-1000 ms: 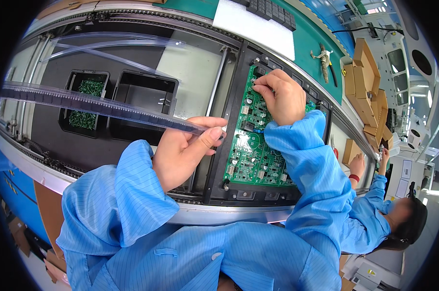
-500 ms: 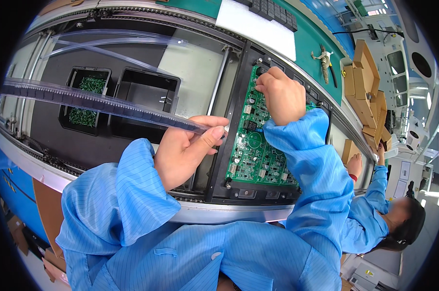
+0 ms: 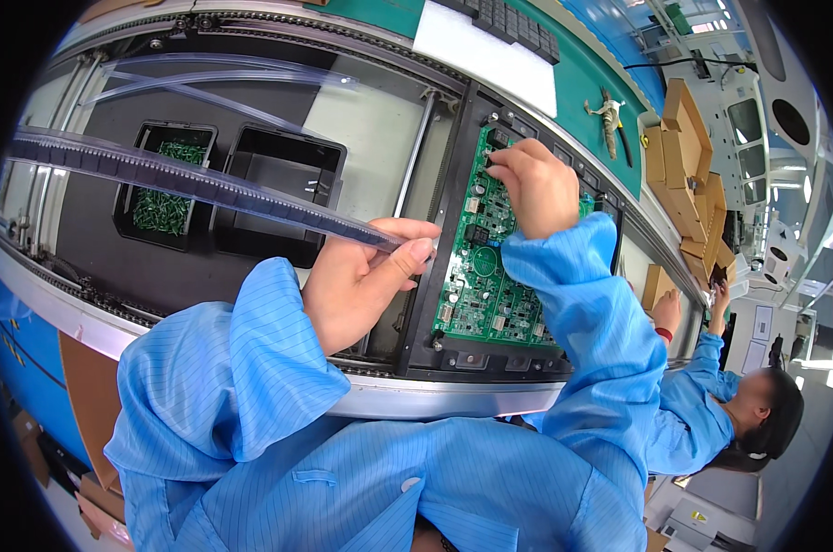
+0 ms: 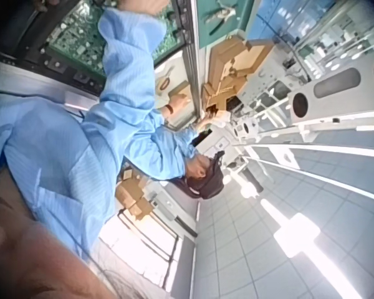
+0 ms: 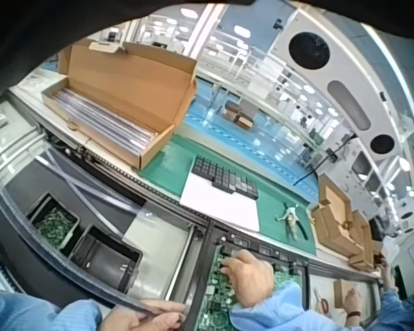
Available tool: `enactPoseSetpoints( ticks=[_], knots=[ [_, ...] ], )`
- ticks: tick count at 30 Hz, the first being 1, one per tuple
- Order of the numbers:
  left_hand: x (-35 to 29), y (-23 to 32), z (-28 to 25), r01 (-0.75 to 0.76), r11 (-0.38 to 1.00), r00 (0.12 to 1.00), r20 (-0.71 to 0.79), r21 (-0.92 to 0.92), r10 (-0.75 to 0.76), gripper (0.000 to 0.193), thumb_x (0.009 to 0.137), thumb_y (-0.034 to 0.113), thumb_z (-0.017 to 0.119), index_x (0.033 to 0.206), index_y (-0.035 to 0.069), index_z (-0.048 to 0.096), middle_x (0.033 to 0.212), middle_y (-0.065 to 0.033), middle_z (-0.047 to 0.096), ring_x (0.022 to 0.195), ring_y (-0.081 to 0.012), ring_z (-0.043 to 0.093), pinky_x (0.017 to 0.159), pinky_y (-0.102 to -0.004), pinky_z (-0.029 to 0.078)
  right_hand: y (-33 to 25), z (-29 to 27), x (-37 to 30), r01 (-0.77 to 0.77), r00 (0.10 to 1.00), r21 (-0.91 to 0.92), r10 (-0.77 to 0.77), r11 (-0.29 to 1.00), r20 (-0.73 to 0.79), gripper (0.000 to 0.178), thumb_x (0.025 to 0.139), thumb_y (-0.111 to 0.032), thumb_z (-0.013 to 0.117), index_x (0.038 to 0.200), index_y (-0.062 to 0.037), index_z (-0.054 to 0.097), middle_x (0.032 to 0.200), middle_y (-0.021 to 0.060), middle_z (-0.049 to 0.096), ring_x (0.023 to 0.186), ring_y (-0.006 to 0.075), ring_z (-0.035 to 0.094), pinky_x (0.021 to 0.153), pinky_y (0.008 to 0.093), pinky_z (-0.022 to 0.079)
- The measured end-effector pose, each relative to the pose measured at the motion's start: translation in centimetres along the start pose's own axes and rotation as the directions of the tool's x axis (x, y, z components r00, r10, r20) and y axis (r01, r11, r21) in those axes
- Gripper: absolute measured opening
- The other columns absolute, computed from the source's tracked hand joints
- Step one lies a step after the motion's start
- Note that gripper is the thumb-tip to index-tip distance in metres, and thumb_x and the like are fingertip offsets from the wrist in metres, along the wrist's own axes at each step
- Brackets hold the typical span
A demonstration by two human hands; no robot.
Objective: The person assembles circuit boards on a conveyor line by cutting a plastic tube with pliers, retrieving electronic components, inserting various components onto the boards by hand, and pushing the tray down the conveyor.
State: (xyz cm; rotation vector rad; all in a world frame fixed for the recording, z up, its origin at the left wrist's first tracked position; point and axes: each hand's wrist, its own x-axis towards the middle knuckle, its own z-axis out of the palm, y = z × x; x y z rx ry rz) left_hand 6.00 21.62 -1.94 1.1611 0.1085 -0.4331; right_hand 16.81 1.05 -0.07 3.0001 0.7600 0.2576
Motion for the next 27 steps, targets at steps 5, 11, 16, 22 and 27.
enactPoseSetpoints(
  ticks=[5, 11, 16, 22, 27],
  knots=[
    [-0.1, -0.3, 0.5, -0.023, 1.0, 1.0, -0.016, 0.016, 0.024, 0.025, 0.091, 0.017, 0.054, 0.11, 0.0, 0.058, 0.087, -0.0085, 0.061, 0.078, -0.0136, 0.058, 0.072, -0.0248, 0.051, -0.4, 0.4, -1.3, 0.049, 0.997, -0.058, -0.052, 0.997, -0.059, 0.019, 0.075, -0.009, 0.064, 0.094, -0.0088, 0.064, 0.09, 0.0001, 0.057, 0.072, 0.0218, 0.058, 0.062, 0.0326, 0.048],
    [-0.6, -0.7, 0.6, -0.131, 0.987, 0.991, -0.024, 0.089, 0.133, 0.025, 0.089, 0.014, 0.056, 0.109, 0.0, 0.059, 0.087, -0.0097, 0.062, 0.074, -0.0141, 0.058, 0.069, -0.0241, 0.05, 1.4, -1.6, -2.6, 0.054, 0.998, 0.01, -0.054, 0.998, -0.014, 0.038, 0.075, -0.002, 0.062, 0.112, -0.0125, 0.06, 0.108, 0.0016, 0.056, 0.086, 0.0202, 0.057, 0.071, 0.027, 0.048],
    [-1.2, -0.3, 0.2, -0.38, 0.851, 0.918, 0.037, 0.363, 0.395, 0.024, 0.086, 0.01, 0.059, 0.107, -0.001, 0.06, 0.087, -0.0111, 0.064, 0.071, -0.014, 0.058, 0.066, -0.0238, 0.049, 9.4, -5.0, -13.5, -0.492, 0.857, 0.144, 0.507, 0.859, -0.096, 0.028, 0.086, -0.013, 0.056, 0.114, -0.0091, 0.059, 0.103, 0.0111, 0.061, 0.083, 0.0282, 0.06, 0.07, 0.0349, 0.049],
    [-1.9, 0.8, 1.9, -0.456, 0.71, 0.89, 0.287, 0.537, 0.354, 0.025, 0.083, 0.003, 0.058, 0.107, -0.005, 0.06, 0.098, -0.0147, 0.066, 0.082, -0.0202, 0.062, 0.075, -0.0247, 0.051, 11.9, -2.5, -23.9, -0.787, 0.58, -0.172, 0.806, 0.592, 0.119, 0.053, 0.089, -0.049, 0.04, 0.087, -0.0034, 0.066, 0.075, 0.0196, 0.064, 0.072, 0.0414, 0.058, 0.061, 0.0462, 0.046],
    [-2.8, -0.2, 7.4, -0.299, 0.864, 0.94, 0.28, 0.406, 0.194, 0.023, 0.081, 0.005, 0.063, 0.102, -0.003, 0.064, 0.085, -0.0109, 0.066, 0.071, -0.0139, 0.059, 0.063, -0.0233, 0.048, 11.1, -4.0, -22.6, -0.803, 0.574, -0.08, 0.803, 0.59, 0.158, 0.054, 0.088, -0.051, 0.043, 0.077, -0.0025, 0.064, 0.072, 0.0182, 0.063, 0.065, 0.042, 0.056, 0.059, 0.0465, 0.043]
  ],
)
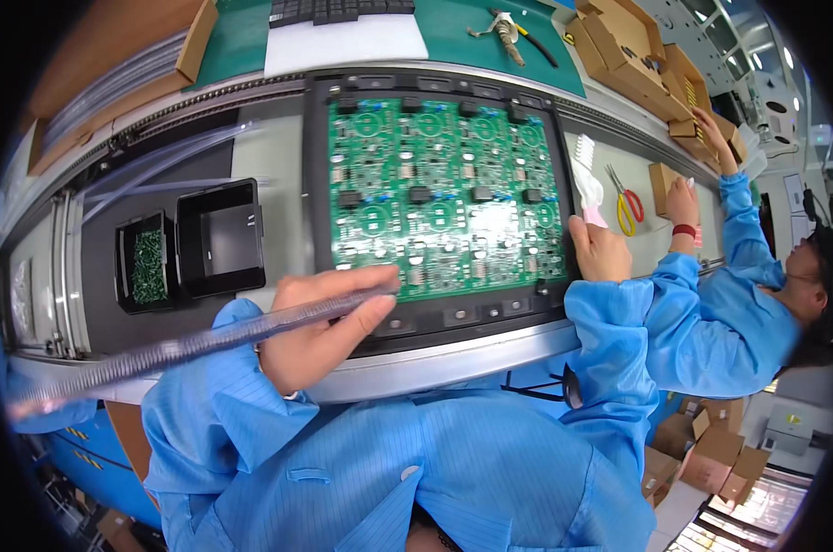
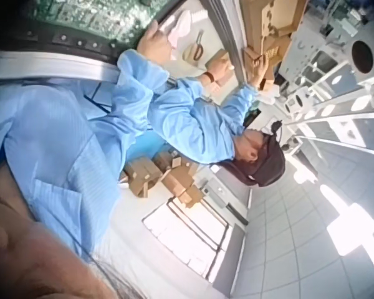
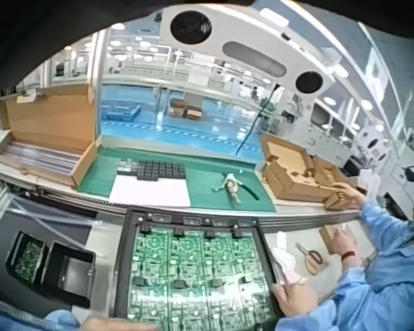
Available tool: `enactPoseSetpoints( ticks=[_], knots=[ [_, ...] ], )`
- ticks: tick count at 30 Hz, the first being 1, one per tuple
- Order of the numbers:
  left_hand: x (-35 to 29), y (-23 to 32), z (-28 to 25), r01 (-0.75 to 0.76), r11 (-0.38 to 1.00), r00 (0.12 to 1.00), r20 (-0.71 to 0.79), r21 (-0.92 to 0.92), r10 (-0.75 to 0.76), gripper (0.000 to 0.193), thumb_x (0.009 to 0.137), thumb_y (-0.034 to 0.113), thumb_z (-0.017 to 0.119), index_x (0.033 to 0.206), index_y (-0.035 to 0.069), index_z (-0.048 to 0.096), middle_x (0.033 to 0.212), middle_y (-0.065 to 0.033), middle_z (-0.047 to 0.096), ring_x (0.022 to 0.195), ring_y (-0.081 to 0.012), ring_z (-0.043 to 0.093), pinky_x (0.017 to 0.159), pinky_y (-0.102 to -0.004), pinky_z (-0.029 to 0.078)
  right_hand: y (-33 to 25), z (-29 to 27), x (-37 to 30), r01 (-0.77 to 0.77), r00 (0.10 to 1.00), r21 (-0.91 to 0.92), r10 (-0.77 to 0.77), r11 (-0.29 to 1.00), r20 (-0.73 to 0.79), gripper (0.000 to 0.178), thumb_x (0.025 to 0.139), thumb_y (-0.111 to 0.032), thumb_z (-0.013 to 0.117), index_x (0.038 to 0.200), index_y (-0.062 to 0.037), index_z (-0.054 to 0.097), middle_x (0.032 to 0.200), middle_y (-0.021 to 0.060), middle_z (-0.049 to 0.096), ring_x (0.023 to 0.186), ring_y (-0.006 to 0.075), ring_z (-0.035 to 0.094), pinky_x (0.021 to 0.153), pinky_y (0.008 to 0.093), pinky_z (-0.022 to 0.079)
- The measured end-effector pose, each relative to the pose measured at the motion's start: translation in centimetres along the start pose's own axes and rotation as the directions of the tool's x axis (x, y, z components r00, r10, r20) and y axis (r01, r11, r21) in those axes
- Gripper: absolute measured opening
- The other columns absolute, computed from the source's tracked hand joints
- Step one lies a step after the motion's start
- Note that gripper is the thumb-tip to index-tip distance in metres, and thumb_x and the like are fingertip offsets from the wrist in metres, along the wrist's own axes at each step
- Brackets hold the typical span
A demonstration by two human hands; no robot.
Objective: The person assembles circuit boards on a conveyor line by cutting a plastic tube with pliers, retrieving electronic components, inserting various components onto the boards by hand, and pushing the tray down the conveyor.
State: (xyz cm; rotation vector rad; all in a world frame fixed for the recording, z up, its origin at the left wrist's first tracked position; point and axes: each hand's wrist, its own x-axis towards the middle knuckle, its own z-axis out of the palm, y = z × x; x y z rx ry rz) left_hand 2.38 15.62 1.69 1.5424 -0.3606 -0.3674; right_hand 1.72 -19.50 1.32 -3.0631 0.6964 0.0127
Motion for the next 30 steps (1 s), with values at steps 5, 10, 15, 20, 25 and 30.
enactPoseSetpoints(
  ticks=[5, 10, 15, 20, 25, 30],
  knots=[
    [3.2, 1.1, 8.6, 0.231, 0.972, 0.973, 0.038, -0.052, -0.229, 0.026, 0.082, 0.008, 0.063, 0.106, -0.003, 0.062, 0.091, -0.0122, 0.066, 0.076, -0.0156, 0.061, 0.066, -0.0235, 0.05, 1.4, 0.4, 0.8, 0.276, 0.961, -0.005, -0.275, 0.961, 0.036, 0.039, 0.084, -0.04, 0.054, 0.081, -0.0024, 0.066, 0.075, 0.0153, 0.063, 0.065, 0.0343, 0.057, 0.057, 0.0388, 0.044],
    [5.9, 1.9, 14.7, 0.332, 0.909, 0.939, -0.001, -0.254, -0.343, 0.028, 0.088, 0.009, 0.056, 0.111, -0.006, 0.057, 0.099, -0.0191, 0.064, 0.09, -0.0238, 0.063, 0.075, -0.0281, 0.053, 2.9, 0.8, 1.1, 0.569, 0.799, 0.17, -0.493, 0.804, -0.344, 0.027, 0.077, -0.026, 0.065, 0.09, -0.0029, 0.066, 0.081, 0.0094, 0.063, 0.072, 0.0271, 0.058, 0.061, 0.0335, 0.045],
    [7.2, 1.7, 15.8, 0.404, 0.834, 0.899, -0.002, -0.375, -0.437, 0.034, 0.09, 0.017, 0.054, 0.116, -0.006, 0.053, 0.102, -0.0205, 0.062, 0.093, -0.0241, 0.063, 0.077, -0.0285, 0.052, 1.2, -0.2, -0.2, 0.677, 0.627, 0.713, -0.649, 0.182, -0.431, 0.034, 0.064, -0.006, 0.074, 0.096, -0.0011, 0.065, 0.087, 0.0064, 0.065, 0.077, 0.0209, 0.058, 0.069, 0.0305, 0.047],
    [7.4, 1.4, 16.1, 0.42, 0.761, 0.883, 0.029, -0.494, -0.469, 0.038, 0.092, 0.02, 0.051, 0.12, -0.005, 0.051, 0.106, -0.0204, 0.061, 0.097, -0.0251, 0.062, 0.08, -0.0289, 0.051, 0.8, 1.4, -0.3, 0.843, 0.52, 0.487, -0.582, 0.229, -0.625, 0.026, 0.065, -0.006, 0.07, 0.091, -0.0045, 0.066, 0.082, 0.004, 0.065, 0.07, 0.0193, 0.058, 0.062, 0.028, 0.047],
    [7.1, 1.0, 15.8, 0.432, 0.738, 0.872, 0.033, -0.518, -0.488, 0.039, 0.092, 0.021, 0.05, 0.122, -0.004, 0.049, 0.107, -0.0203, 0.06, 0.099, -0.026, 0.061, 0.081, -0.029, 0.05, 0.4, 1.1, -0.7, 0.778, 0.591, 0.588, -0.572, 0.22, -0.569, 0.023, 0.064, 0.003, 0.07, 0.086, -0.0015, 0.068, 0.077, 0.0055, 0.065, 0.069, 0.0189, 0.057, 0.064, 0.027, 0.047],
    [7.1, 0.7, 15.2, 0.425, 0.731, 0.873, 0.027, -0.534, -0.488, 0.038, 0.092, 0.021, 0.05, 0.122, -0.004, 0.049, 0.106, -0.0206, 0.06, 0.099, -0.0263, 0.061, 0.081, -0.0288, 0.05, 0.9, 1.0, 0.8, 0.724, 0.612, 0.656, -0.635, 0.212, -0.471, 0.02, 0.064, 0.002, 0.07, 0.084, -0.0011, 0.068, 0.077, 0.0061, 0.064, 0.068, 0.0181, 0.056, 0.063, 0.0272, 0.046]
  ],
)
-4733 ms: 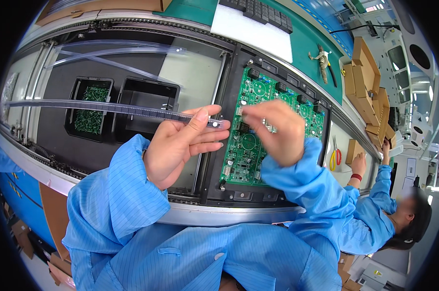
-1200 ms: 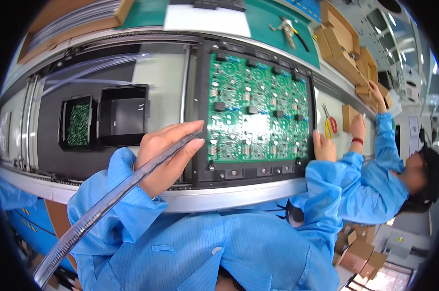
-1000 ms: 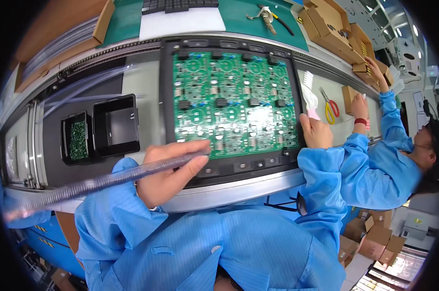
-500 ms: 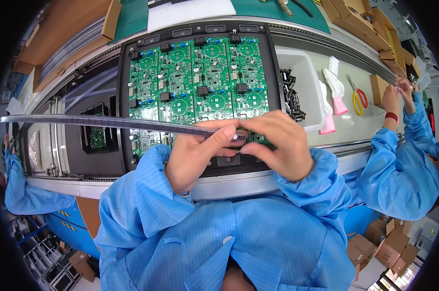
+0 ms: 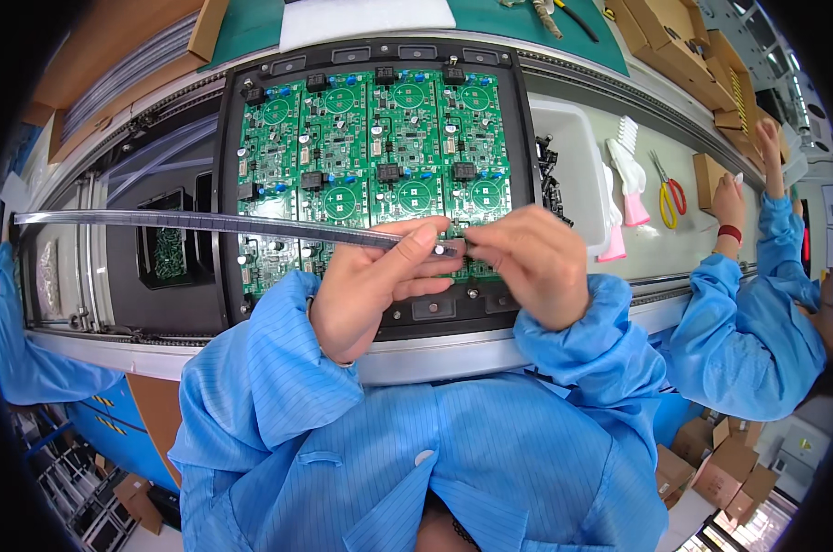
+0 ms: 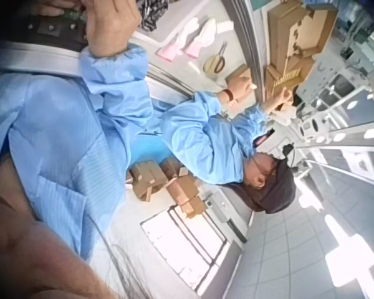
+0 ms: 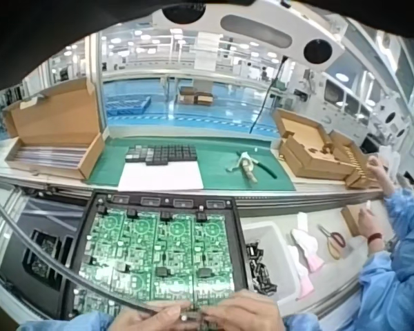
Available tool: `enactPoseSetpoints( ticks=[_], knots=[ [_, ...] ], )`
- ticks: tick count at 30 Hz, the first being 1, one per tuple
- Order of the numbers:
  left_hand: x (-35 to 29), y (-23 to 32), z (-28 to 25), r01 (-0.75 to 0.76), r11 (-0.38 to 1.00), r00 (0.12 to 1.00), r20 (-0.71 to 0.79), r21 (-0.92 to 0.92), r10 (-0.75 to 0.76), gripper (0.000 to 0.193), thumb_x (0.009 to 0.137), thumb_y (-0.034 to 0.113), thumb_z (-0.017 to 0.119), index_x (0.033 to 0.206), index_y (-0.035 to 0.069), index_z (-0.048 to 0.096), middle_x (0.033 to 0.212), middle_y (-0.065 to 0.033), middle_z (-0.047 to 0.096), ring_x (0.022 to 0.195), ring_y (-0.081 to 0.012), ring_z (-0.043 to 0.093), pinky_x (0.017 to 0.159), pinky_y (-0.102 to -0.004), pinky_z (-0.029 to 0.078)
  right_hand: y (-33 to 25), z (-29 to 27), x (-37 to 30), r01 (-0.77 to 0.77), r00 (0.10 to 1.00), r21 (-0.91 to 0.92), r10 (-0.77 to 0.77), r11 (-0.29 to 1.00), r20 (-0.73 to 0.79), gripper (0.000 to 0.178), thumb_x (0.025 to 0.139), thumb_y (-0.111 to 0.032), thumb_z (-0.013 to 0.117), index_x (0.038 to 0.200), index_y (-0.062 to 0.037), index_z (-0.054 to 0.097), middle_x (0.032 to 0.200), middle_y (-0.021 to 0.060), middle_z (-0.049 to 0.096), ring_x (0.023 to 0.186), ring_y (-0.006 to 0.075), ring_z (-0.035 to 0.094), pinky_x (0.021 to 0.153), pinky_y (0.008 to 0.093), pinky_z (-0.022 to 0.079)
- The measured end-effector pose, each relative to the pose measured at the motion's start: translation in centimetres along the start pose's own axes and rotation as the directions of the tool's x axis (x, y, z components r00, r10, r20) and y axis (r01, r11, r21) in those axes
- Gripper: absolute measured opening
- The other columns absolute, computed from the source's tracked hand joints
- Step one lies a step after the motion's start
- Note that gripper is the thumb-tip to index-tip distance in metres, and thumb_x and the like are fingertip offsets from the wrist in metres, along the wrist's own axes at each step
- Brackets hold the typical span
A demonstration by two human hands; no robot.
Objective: The person assembles circuit boards on a conveyor line by cutting a plastic tube with pliers, retrieving electronic components, inserting various components onto the boards by hand, and pushing the tray down the conveyor.
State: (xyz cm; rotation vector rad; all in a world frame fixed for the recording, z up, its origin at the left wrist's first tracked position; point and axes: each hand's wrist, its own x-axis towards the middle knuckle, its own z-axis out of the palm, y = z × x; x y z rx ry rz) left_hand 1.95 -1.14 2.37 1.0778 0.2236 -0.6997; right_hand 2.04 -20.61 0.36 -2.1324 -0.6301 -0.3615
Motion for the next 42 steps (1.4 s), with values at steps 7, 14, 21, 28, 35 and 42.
enactPoseSetpoints(
  ticks=[7, 14, 21, 28, 35, 42],
  knots=[
    [-0.1, 0.5, -0.7, -0.04, 0.998, 0.999, 0.008, 0.052, 0.04, 0.038, 0.093, 0.021, 0.05, 0.121, -0.004, 0.05, 0.104, -0.0216, 0.061, 0.097, -0.0264, 0.062, 0.08, -0.0285, 0.05, 4.2, -1.1, 0.9, -0.123, 0.991, -0.376, 0.133, 0.919, 0.001, 0.017, 0.066, -0.001, 0.071, 0.082, -0.0034, 0.068, 0.076, 0.0037, 0.063, 0.066, 0.0176, 0.054, 0.061, 0.0264, 0.045],
    [-0.4, 0.6, -1.0, -0.062, 0.995, 0.998, -0.025, 0.084, 0.064, 0.036, 0.092, 0.02, 0.051, 0.118, -0.005, 0.051, 0.103, -0.0221, 0.061, 0.095, -0.0261, 0.062, 0.079, -0.029, 0.051, 3.9, -1.3, 1.3, -0.181, 0.975, -0.384, 0.217, 0.905, 0.052, 0.014, 0.067, -0.001, 0.07, 0.081, -0.0027, 0.066, 0.076, 0.0037, 0.062, 0.065, 0.0178, 0.055, 0.06, 0.0262, 0.044],
    [-0.5, 0.3, -1.9, -0.137, 0.981, 0.989, -0.029, 0.14, 0.142, 0.032, 0.091, 0.017, 0.054, 0.115, -0.004, 0.054, 0.101, -0.0209, 0.062, 0.093, -0.0251, 0.063, 0.078, -0.0292, 0.052, 2.7, -0.6, 1.8, -0.203, 0.961, -0.464, 0.266, 0.862, 0.073, 0.011, 0.068, 0.0, 0.068, 0.079, -0.0019, 0.065, 0.077, 0.0033, 0.061, 0.065, 0.0175, 0.055, 0.06, 0.0257, 0.044],
    [-0.8, 0.2, -2.4, -0.229, 0.929, 0.97, -0.012, 0.29, 0.243, 0.03, 0.088, 0.014, 0.058, 0.113, -0.003, 0.057, 0.1, -0.0187, 0.063, 0.092, -0.0234, 0.062, 0.077, -0.0288, 0.052, 2.4, 1.0, 2.1, -0.154, 0.971, -0.33, 0.204, 0.931, 0.124, 0.01, 0.069, 0.001, 0.067, 0.079, -0.002, 0.065, 0.078, 0.0027, 0.061, 0.064, 0.0165, 0.054, 0.058, 0.0253, 0.043],
    [-0.8, 0.2, -2.5, -0.216, 0.94, 0.974, -0.014, 0.263, 0.228, 0.029, 0.088, 0.013, 0.058, 0.112, -0.003, 0.058, 0.098, -0.0175, 0.064, 0.091, -0.0227, 0.063, 0.076, -0.0285, 0.052, 2.2, 1.3, 2.2, -0.105, 0.979, -0.396, 0.165, 0.912, 0.122, 0.01, 0.07, -0.001, 0.067, 0.079, -0.0036, 0.065, 0.078, 0.0014, 0.06, 0.063, 0.0162, 0.055, 0.056, 0.0254, 0.043],
    [-0.9, 0.2, -2.8, -0.204, 0.946, 0.975, -0.031, 0.251, 0.219, 0.028, 0.088, 0.014, 0.058, 0.111, -0.003, 0.058, 0.098, -0.0174, 0.065, 0.09, -0.0223, 0.063, 0.076, -0.0283, 0.052, 1.1, 1.5, 2.8, 0.025, 0.976, -0.594, 0.11, 0.804, 0.19, 0.01, 0.07, -0.005, 0.067, 0.08, -0.0066, 0.064, 0.079, -0.0012, 0.059, 0.062, 0.0169, 0.056, 0.054, 0.0269, 0.043]
  ],
)
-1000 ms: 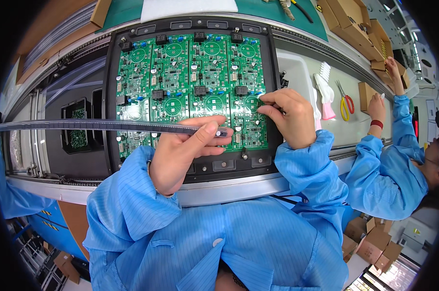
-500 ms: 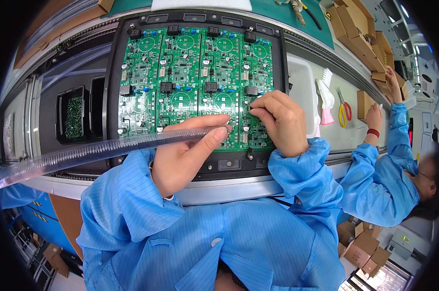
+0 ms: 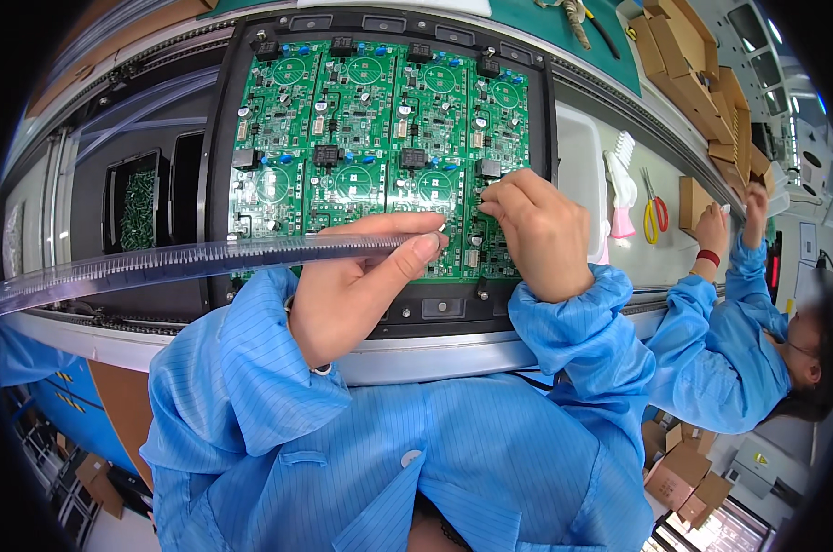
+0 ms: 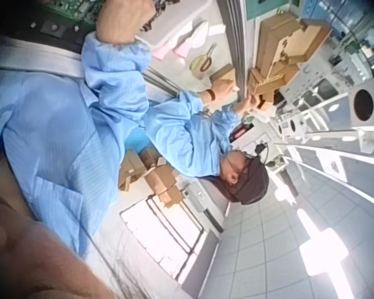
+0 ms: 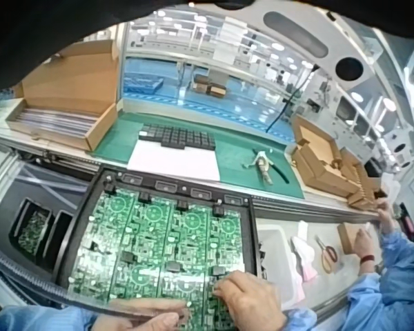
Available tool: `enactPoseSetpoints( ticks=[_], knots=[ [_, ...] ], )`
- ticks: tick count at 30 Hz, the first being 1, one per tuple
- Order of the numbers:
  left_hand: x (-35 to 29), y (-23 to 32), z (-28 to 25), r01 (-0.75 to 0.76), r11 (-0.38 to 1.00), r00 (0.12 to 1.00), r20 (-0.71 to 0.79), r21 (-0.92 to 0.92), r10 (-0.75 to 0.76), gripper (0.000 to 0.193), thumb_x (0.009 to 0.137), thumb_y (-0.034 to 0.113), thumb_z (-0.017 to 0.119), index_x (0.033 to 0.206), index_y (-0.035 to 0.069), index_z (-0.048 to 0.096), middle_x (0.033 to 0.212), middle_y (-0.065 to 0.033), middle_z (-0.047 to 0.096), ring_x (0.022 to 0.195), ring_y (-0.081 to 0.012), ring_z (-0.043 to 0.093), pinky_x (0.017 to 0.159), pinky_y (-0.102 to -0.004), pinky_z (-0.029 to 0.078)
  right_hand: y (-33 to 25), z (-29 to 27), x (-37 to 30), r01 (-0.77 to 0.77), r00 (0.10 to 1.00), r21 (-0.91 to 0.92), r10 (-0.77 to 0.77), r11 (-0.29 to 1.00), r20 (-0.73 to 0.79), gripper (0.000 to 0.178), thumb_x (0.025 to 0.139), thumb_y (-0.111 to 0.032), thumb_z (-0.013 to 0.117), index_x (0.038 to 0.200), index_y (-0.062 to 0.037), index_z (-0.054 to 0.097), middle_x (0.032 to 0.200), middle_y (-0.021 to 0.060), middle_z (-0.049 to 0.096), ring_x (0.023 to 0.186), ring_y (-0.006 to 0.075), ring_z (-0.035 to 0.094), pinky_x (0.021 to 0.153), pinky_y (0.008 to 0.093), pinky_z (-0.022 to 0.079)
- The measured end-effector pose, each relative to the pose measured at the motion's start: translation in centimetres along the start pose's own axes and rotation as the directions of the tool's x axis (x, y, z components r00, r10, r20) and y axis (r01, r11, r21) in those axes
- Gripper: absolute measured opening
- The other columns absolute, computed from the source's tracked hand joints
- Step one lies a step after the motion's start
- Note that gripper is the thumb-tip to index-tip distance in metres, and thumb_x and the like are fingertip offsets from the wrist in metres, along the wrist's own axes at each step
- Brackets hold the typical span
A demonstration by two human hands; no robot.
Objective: The person assembles circuit boards on a conveyor line by cutting a plastic tube with pliers, retrieving electronic components, inserting various components onto the boards by hand, and pushing the tray down the conveyor.
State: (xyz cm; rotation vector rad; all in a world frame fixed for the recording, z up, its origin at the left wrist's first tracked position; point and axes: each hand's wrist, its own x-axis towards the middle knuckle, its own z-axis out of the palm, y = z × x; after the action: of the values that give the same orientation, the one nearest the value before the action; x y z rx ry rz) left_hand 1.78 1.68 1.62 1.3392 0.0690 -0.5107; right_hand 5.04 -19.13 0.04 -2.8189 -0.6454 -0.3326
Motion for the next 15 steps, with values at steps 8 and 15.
enactPoseSetpoints(
  ticks=[8, 15],
  knots=[
    [-0.2, 0.1, -0.4, 0.011, 0.999, 1.0, -0.004, 0.036, -0.01, 0.028, 0.088, 0.015, 0.059, 0.11, -0.003, 0.059, 0.098, -0.0176, 0.065, 0.09, -0.0224, 0.063, 0.076, -0.0285, 0.053, -1.2, -0.6, 0.8, 0.065, 0.993, -0.271, -0.035, 0.96, 0.116, 0.011, 0.069, -0.005, 0.064, 0.079, -0.0093, 0.062, 0.08, -0.0024, 0.058, 0.061, 0.0174, 0.056, 0.053, 0.0275, 0.043],
    [-0.3, 0.2, -0.6, 0.0, 1.0, 1.0, -0.006, 0.025, 0.001, 0.028, 0.088, 0.015, 0.059, 0.11, -0.002, 0.059, 0.097, -0.0177, 0.065, 0.091, -0.023, 0.063, 0.076, -0.0286, 0.053, -0.9, -0.4, -0.3, 0.076, 0.996, -0.188, -0.066, 0.979, 0.064, 0.02, 0.067, -0.002, 0.063, 0.085, -0.0095, 0.065, 0.08, -0.0009, 0.057, 0.061, 0.0168, 0.055, 0.053, 0.0271, 0.043]
  ],
)
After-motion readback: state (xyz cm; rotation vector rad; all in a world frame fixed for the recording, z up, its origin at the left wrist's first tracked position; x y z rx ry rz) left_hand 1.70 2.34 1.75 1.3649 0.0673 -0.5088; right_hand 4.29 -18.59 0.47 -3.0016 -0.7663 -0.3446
